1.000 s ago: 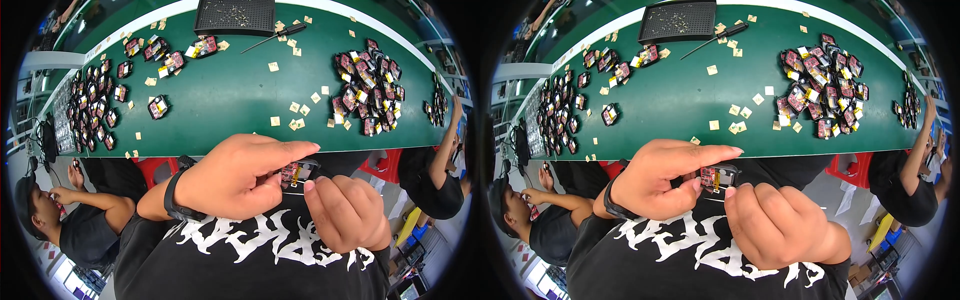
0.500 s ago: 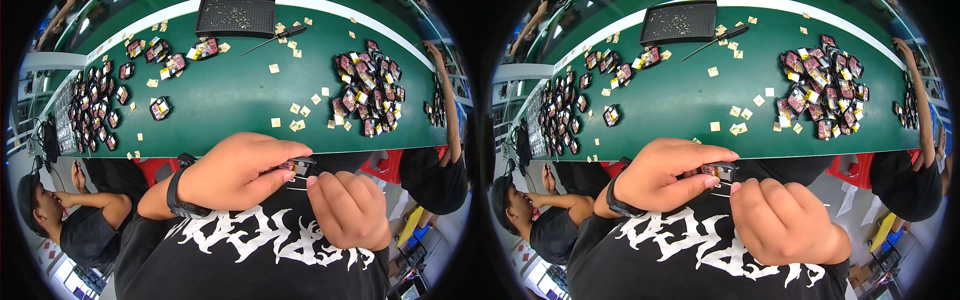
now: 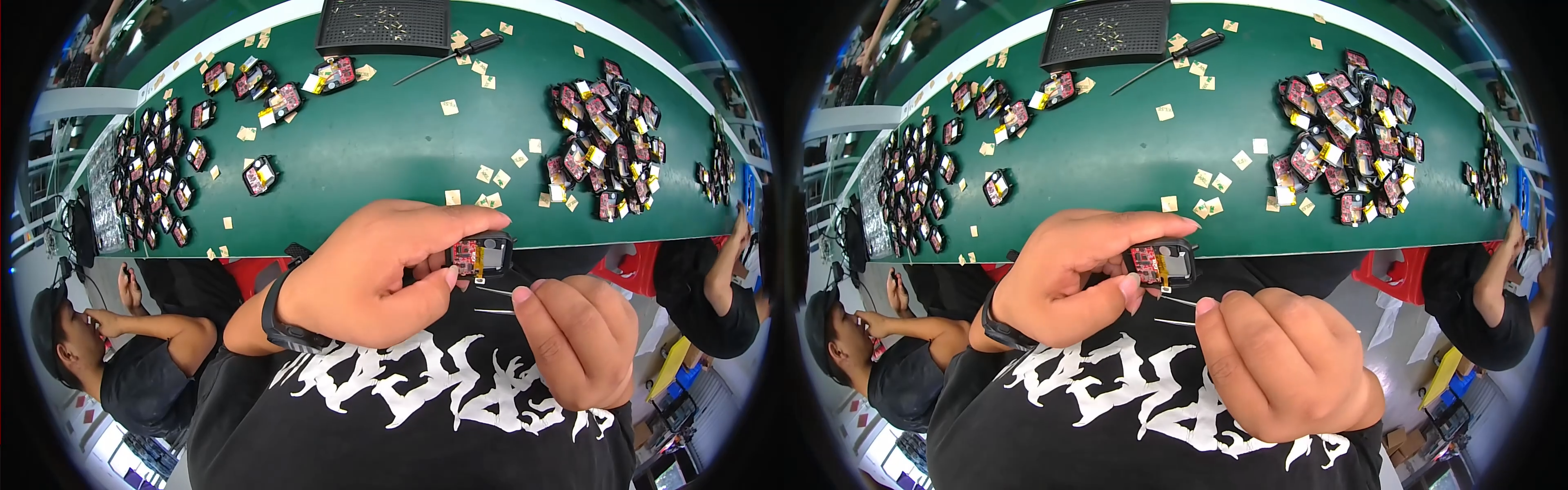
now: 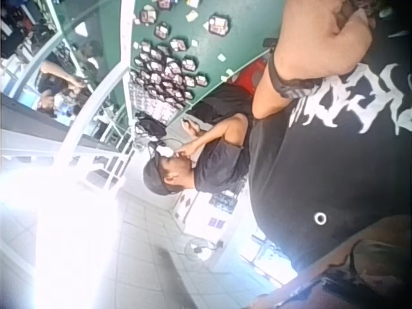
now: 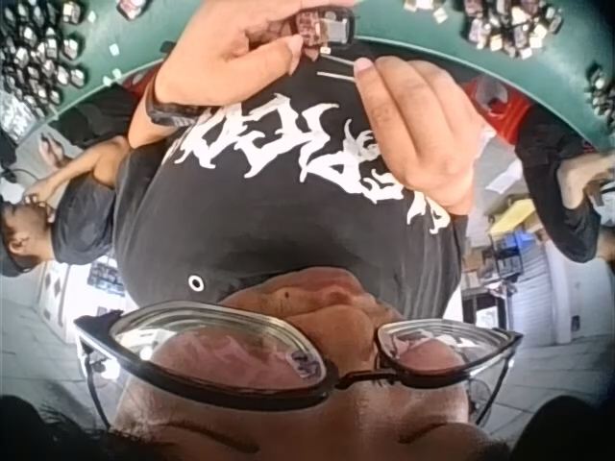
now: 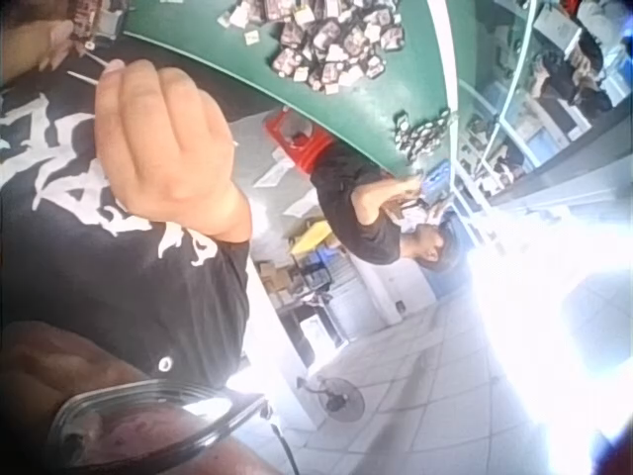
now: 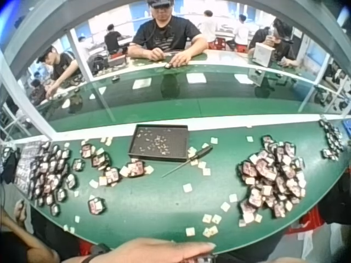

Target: Applying small yellow protective stickers or tape to the backs of small electronic modules on a factory assembly line.

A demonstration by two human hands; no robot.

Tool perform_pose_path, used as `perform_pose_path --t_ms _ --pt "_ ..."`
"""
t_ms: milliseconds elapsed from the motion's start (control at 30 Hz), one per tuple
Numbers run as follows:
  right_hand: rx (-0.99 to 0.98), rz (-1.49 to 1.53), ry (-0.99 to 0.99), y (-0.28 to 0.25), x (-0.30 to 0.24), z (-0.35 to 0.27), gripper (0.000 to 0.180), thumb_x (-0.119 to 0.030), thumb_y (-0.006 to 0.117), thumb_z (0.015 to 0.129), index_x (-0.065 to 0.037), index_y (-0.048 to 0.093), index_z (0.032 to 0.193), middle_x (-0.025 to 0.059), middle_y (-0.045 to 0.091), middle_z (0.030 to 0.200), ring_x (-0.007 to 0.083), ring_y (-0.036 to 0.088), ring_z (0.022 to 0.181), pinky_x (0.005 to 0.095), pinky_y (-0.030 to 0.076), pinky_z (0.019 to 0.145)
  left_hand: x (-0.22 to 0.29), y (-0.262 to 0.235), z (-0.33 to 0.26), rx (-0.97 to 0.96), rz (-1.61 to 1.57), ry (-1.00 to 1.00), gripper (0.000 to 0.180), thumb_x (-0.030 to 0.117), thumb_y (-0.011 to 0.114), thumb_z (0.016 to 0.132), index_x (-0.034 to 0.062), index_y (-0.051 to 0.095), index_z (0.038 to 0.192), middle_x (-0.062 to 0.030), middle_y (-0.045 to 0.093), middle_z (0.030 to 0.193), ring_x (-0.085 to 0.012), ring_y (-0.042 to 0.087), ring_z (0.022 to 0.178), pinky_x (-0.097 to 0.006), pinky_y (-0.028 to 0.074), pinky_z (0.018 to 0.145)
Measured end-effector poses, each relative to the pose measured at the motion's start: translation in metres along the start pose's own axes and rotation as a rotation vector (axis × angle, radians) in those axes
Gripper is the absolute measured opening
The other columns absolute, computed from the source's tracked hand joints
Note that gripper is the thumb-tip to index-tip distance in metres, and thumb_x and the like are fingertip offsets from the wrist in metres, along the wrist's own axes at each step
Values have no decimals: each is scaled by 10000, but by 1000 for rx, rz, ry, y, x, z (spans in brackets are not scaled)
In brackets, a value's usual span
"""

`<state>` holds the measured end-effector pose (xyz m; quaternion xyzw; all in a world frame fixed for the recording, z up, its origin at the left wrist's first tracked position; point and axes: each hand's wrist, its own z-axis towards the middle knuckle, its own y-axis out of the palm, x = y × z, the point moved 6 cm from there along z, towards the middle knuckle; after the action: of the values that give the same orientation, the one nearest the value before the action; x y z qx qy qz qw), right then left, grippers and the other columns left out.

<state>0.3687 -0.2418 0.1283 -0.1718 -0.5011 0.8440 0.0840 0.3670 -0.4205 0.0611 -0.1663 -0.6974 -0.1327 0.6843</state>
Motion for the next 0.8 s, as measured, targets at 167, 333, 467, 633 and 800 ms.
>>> perform_pose_path --t_ms 167,333,467,633,800 --pt "-18 -13 -7 4 -2 7 266 -24 735 686 59 715 938 115 650 875 208 604 683 270 420 497 11 1 3 19 110 105 586 -31 603 792 5 617 1376 -65 649 772 -150 586 566 -288 449 549" --pt "-33 -62 -37 8 -3 7 255 -26 726 694 67 714 932 122 642 877 212 603 703 267 396 492 14 3 2 49 230 98 609 -75 601 776 7 614 1380 -82 642 781 -186 572 573 -308 455 564" --pt "-77 -65 -21 10 -4 7 245 -27 723 701 69 714 926 124 638 877 213 603 715 264 383 491 14 6 2 72 251 142 622 -95 592 772 -1 607 1387 -87 640 790 -200 567 596 -316 458 578" --pt "-72 -117 -58 13 -7 5 246 -28 727 700 68 714 926 121 634 877 213 605 731 263 370 489 12 7 2 59 281 107 660 -112 590 758 -8 587 1410 -96 636 793 -211 561 617 -320 460 589" --pt "-72 -93 -30 6 -5 5 247 -24 731 698 64 716 928 122 637 879 212 606 724 262 368 490 11 7 0 75 284 107 674 -107 596 752 -7 582 1418 -98 633 789 -216 569 624 -322 464 593"
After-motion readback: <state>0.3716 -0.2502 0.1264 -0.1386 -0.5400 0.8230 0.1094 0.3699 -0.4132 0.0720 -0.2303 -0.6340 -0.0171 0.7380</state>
